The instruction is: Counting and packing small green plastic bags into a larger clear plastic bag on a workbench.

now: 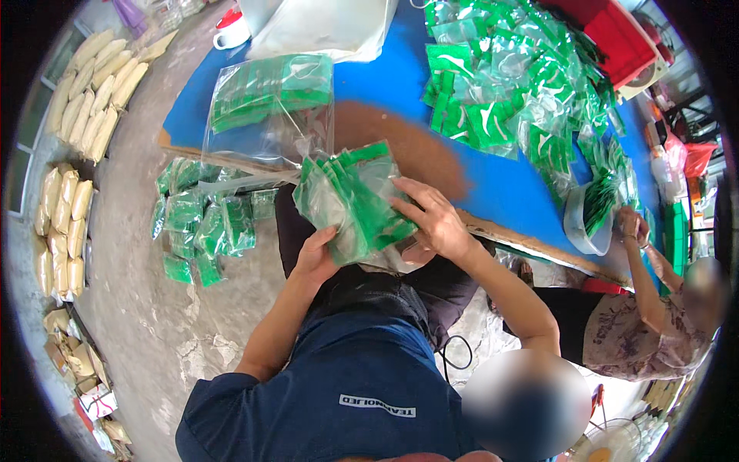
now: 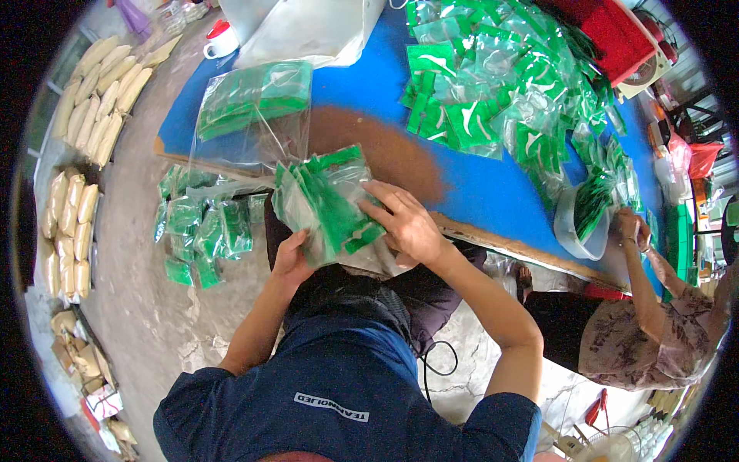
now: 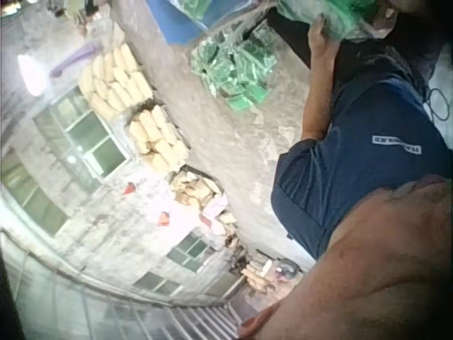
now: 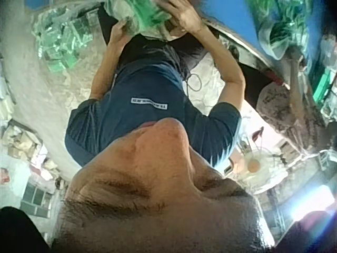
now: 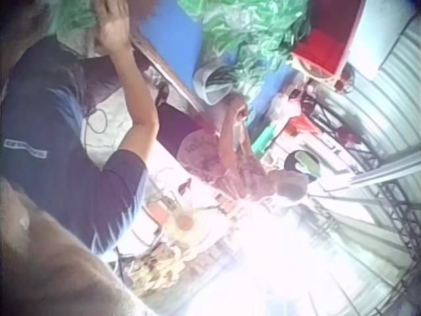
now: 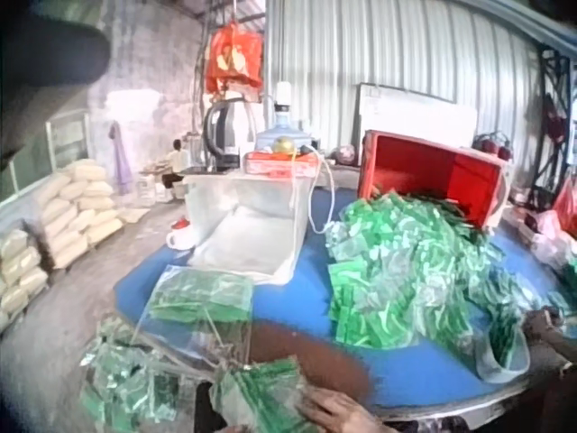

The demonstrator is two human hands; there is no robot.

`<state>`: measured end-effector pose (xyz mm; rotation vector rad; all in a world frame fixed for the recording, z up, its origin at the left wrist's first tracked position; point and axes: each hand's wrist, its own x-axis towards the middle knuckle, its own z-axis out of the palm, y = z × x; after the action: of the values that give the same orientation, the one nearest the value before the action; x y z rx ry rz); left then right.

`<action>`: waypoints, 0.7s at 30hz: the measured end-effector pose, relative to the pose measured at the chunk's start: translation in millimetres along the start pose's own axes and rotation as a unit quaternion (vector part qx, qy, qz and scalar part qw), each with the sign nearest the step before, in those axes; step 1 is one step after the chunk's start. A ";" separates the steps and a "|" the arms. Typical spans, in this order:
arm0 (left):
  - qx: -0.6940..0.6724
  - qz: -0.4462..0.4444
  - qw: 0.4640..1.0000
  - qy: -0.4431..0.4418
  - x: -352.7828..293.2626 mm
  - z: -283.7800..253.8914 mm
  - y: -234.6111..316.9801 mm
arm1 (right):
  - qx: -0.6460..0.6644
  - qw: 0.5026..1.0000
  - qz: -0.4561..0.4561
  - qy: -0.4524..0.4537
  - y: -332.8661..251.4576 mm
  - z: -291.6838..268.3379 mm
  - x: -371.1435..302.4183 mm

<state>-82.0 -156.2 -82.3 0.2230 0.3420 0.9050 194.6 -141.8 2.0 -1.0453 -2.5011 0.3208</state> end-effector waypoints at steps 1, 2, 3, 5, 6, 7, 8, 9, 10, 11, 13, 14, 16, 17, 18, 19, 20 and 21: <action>0.001 -0.002 1.000 -0.001 0.3 0.8 0.0 | 0.002 1.000 -0.008 0.028 -1.1 3.5 -2.9; 0.011 -0.003 1.000 0.014 0.5 1.8 -0.1 | 0.004 0.998 -0.016 0.055 -2.1 5.2 -4.9; 0.019 -0.001 0.999 0.030 -1.1 1.9 -0.2 | 0.006 0.998 -0.016 0.056 -5.1 2.8 -4.3; 0.027 -0.006 0.999 0.022 -2.5 -2.1 -0.5 | 0.053 0.998 -0.036 0.030 -13.5 -8.5 -1.9; 0.033 -0.010 0.999 0.012 -1.8 -5.1 -0.3 | 0.053 0.997 -0.038 0.029 -21.4 -15.5 0.3; 0.031 -0.005 0.999 0.014 -0.9 -13.7 -0.9 | 0.079 0.995 -0.051 0.015 -32.8 -22.1 2.9; -0.029 -0.021 0.999 -0.035 1.1 -26.1 -1.7 | 0.105 0.992 -0.064 0.001 -41.3 -26.3 4.1; -0.090 -0.039 0.992 -0.085 3.2 -32.2 -3.2 | 0.114 0.990 -0.088 0.002 -45.1 -28.6 2.0; -0.092 -0.035 0.992 -0.084 4.2 -30.8 -3.9 | 0.116 0.989 -0.090 -0.002 -52.1 -34.1 1.6; -0.124 -0.047 0.987 -0.091 6.3 -28.7 -5.8 | 0.123 0.987 -0.103 0.009 -61.4 -43.7 2.6; -0.162 -0.063 0.980 -0.093 10.2 -26.9 -9.8 | 0.180 0.978 -0.103 0.034 -70.9 -65.5 5.5; -0.162 -0.059 0.981 -0.093 10.7 -28.6 -10.8 | 0.238 0.965 -0.076 0.077 -69.8 -72.3 1.0; -0.131 -0.060 0.987 -0.065 16.3 -17.3 -11.3 | 0.214 0.913 0.089 0.337 -67.9 -76.3 1.0; -0.083 -0.045 0.994 -0.055 13.6 -10.9 -12.0 | 0.215 0.860 0.308 0.345 -67.1 -90.4 1.8; -0.084 -0.052 0.993 -0.062 15.0 -8.0 -12.3 | 0.306 0.795 0.323 0.413 -43.4 -89.0 -5.0; -0.052 -0.052 0.994 -0.078 14.5 -8.4 -9.6 | 0.377 0.743 0.305 0.461 -29.6 -91.0 -3.9; -0.019 -0.050 0.994 -0.093 12.3 -9.8 -6.6 | 0.345 0.737 0.262 0.519 -16.7 -87.7 3.6; -0.013 -0.050 0.993 -0.102 9.1 -11.7 -3.4 | 0.342 0.753 0.305 0.472 -14.3 -87.3 -1.0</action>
<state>-78.8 -150.4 -96.0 0.2703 0.1495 0.7798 225.8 -147.8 84.6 -1.2173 -0.9589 0.6280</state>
